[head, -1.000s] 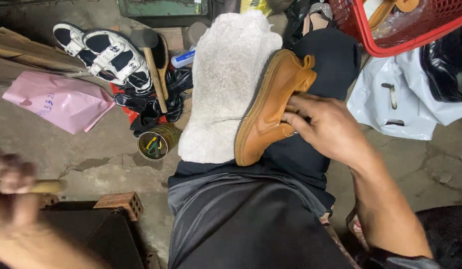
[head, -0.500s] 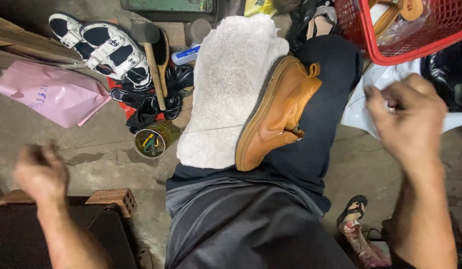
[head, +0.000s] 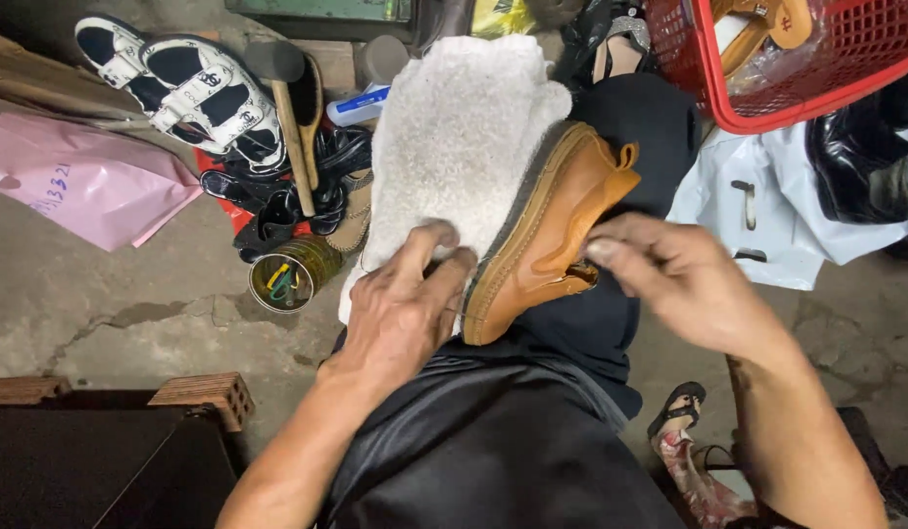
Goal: Hand-sewing the sole of a leather shoe and singeing the thread ends with a lighter.
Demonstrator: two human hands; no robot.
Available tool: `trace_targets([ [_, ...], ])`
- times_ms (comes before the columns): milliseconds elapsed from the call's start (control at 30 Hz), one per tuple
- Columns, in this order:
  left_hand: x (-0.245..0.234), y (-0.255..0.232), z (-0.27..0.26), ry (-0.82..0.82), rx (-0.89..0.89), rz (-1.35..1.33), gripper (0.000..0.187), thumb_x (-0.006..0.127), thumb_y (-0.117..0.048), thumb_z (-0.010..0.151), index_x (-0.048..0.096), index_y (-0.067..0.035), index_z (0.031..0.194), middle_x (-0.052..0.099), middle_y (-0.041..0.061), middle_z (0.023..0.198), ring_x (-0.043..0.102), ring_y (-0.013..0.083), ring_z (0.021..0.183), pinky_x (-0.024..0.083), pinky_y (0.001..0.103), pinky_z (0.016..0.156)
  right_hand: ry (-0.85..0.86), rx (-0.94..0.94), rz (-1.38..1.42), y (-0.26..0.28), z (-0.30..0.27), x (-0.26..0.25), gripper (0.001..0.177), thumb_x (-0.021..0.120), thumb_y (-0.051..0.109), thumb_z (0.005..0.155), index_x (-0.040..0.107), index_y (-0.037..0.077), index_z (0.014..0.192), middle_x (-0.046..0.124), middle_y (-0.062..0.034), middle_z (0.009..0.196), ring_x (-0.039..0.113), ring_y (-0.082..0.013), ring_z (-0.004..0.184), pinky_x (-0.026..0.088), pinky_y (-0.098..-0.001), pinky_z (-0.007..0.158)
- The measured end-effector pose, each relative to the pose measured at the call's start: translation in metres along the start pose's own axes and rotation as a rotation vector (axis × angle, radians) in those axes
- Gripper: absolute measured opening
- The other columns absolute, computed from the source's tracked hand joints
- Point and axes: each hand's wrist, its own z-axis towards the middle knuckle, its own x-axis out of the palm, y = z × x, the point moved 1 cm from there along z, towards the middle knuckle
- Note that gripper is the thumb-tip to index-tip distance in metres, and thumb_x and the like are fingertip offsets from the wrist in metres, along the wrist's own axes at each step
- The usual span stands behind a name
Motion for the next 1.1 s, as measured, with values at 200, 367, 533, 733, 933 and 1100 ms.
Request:
trace_targets([
  [200,-0.001,-0.015,-0.001,0.100,-0.041,-0.181,0.031,0.054,0.003,0.088,0.056,-0.009,0.116,0.071,0.011,0.112,0.070,0.0344,0.083,0.051,0.045,0.065,0.079,-0.144,-0.349,-0.013,0.012,0.007,0.021,0.061,0.025,0.098,0.079,0.017,0.099,0.078,0.0040,0.079,0.066,-0.0096,0.063,0.047,-0.0344,0.061],
  [367,0.020,-0.011,-0.004,-0.015,-0.055,-0.205,0.013,0.053,-0.007,0.094,0.062,-0.012,0.101,0.053,0.004,0.062,0.061,0.0286,0.051,0.051,0.038,0.047,-0.188,-0.205,-0.292,-0.005,0.017,0.021,0.032,0.072,0.010,0.093,0.066,0.005,0.062,0.054,-0.0040,0.044,0.047,-0.0181,0.041,0.039,-0.0309,0.043],
  [533,0.026,-0.015,0.000,-0.038,-0.015,-0.144,0.011,0.052,-0.010,0.094,0.061,-0.010,0.100,0.054,0.005,0.056,0.060,0.0271,0.048,0.050,0.036,0.045,-0.311,-0.224,-0.518,-0.033,0.018,0.023,0.039,0.076,0.017,0.095,0.063,0.010,0.059,0.053,-0.0006,0.046,0.049,-0.0197,0.040,0.039,-0.0305,0.043],
  [733,0.011,-0.014,-0.002,0.020,-0.070,-0.205,0.007,0.055,-0.006,0.093,0.056,-0.008,0.099,0.057,0.010,0.054,0.061,0.0304,0.048,0.048,0.040,0.045,-0.378,-0.239,-0.521,-0.013,0.011,0.023,0.033,0.071,0.018,0.101,0.070,0.011,0.069,0.060,-0.0049,0.053,0.059,-0.0226,0.049,0.047,-0.0305,0.049],
  [933,-0.017,-0.016,-0.028,0.085,-0.103,-0.259,0.014,0.051,-0.008,0.097,0.056,-0.013,0.085,0.054,0.006,0.056,0.058,0.0291,0.046,0.048,0.036,0.043,-0.465,-0.195,0.045,-0.001,-0.005,0.034,0.022,0.056,0.010,0.109,0.074,0.003,0.097,0.070,-0.0099,0.075,0.063,-0.0156,0.070,0.056,-0.0320,0.068],
  [1100,-0.041,-0.028,-0.028,-0.060,-0.141,-0.388,0.011,0.063,-0.015,0.095,0.071,-0.009,0.096,0.072,0.013,0.100,0.073,0.0367,0.080,0.059,0.043,0.063,-0.275,-0.173,0.197,0.003,0.009,0.065,0.016,0.079,0.011,0.090,0.073,-0.004,0.091,0.075,-0.0176,0.078,0.067,-0.0217,0.073,0.058,-0.0416,0.069],
])
